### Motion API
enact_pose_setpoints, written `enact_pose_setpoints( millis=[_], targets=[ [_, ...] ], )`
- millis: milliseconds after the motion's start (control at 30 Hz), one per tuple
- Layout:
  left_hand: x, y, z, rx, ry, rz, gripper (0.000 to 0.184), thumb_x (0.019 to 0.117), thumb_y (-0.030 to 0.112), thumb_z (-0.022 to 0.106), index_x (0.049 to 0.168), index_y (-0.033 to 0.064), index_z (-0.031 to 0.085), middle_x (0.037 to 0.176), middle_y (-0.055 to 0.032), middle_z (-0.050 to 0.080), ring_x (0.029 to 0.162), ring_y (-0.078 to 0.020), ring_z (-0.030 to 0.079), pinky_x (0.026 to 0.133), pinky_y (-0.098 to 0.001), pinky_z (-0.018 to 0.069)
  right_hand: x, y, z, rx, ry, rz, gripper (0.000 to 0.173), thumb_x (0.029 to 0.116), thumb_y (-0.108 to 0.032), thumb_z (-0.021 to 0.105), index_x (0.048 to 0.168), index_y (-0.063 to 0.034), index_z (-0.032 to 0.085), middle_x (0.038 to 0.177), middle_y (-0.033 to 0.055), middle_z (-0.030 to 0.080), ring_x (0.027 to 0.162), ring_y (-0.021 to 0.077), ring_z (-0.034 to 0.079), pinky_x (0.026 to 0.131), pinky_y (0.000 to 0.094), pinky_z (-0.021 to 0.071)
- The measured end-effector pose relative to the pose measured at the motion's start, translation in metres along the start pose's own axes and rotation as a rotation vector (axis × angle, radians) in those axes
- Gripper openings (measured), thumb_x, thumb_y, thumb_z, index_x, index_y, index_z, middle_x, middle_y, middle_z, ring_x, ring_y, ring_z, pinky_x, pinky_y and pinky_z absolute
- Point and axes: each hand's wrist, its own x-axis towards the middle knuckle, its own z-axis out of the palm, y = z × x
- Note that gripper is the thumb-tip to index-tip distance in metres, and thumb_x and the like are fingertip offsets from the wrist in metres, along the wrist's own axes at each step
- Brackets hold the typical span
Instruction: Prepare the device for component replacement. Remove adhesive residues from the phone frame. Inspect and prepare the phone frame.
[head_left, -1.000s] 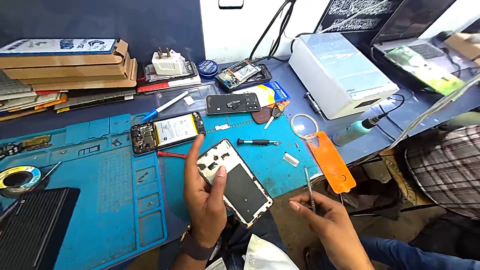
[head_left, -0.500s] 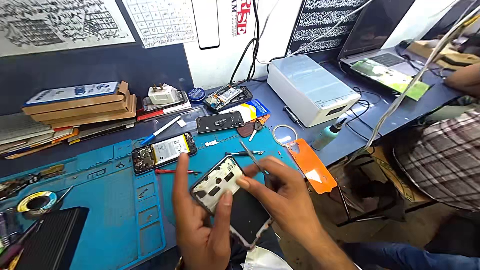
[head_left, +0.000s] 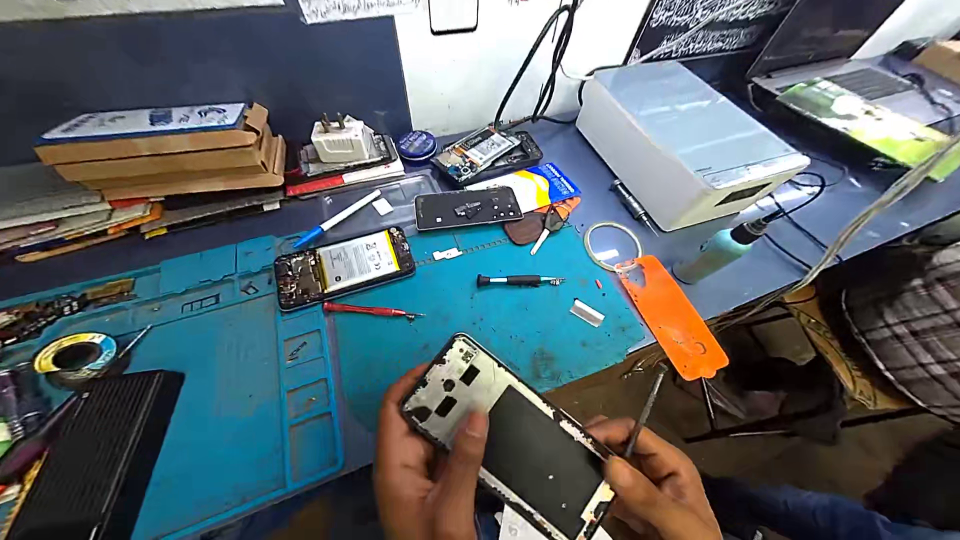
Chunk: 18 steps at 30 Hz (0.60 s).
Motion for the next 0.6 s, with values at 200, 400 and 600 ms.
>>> enact_pose_setpoints(
  millis=[200,400,600],
  targets=[
    [-0.006,-0.006,-0.022,-0.197,-0.195,-0.123,0.038,0.1068,0.016,0.051,0.141,0.0014,0.040,0.115,-0.0154,0.066,0.079,-0.0230,0.073,0.057,-0.0352,0.0637,0.013,-0.003,0.004,0.043,0.239,0.065,0.011,0.0934,-0.018,0.074,0.094,-0.0072,0.075,0.079,0.0050,0.070,0.050,-0.0017,0.052,0.044,0.0133,0.0441],
    [-0.005,-0.005,-0.033,-0.213,-0.238,-0.129,0.036,0.1098,0.028,0.045,0.136,0.0042,0.049,0.116,-0.0170,0.066,0.082,-0.0236,0.074,0.061,-0.0357,0.0642,0.018,-0.007,0.003,0.059,0.255,0.077,0.010,0.0912,-0.017,0.075,0.090,-0.0070,0.076,0.072,0.0057,0.067,0.047,-0.0017,0.049,0.043,0.0125,0.0418],
    [-0.002,-0.006,-0.036,-0.200,-0.246,-0.086,0.038,0.1102,0.029,0.044,0.132,0.0029,0.059,0.110,-0.0167,0.070,0.081,-0.0214,0.074,0.064,-0.0338,0.0641,0.016,-0.007,0.001,0.064,0.285,0.063,0.009,0.0908,-0.015,0.074,0.090,-0.0068,0.076,0.071,0.0058,0.067,0.045,-0.0024,0.047,0.041,0.0119,0.0395]
  ],
)
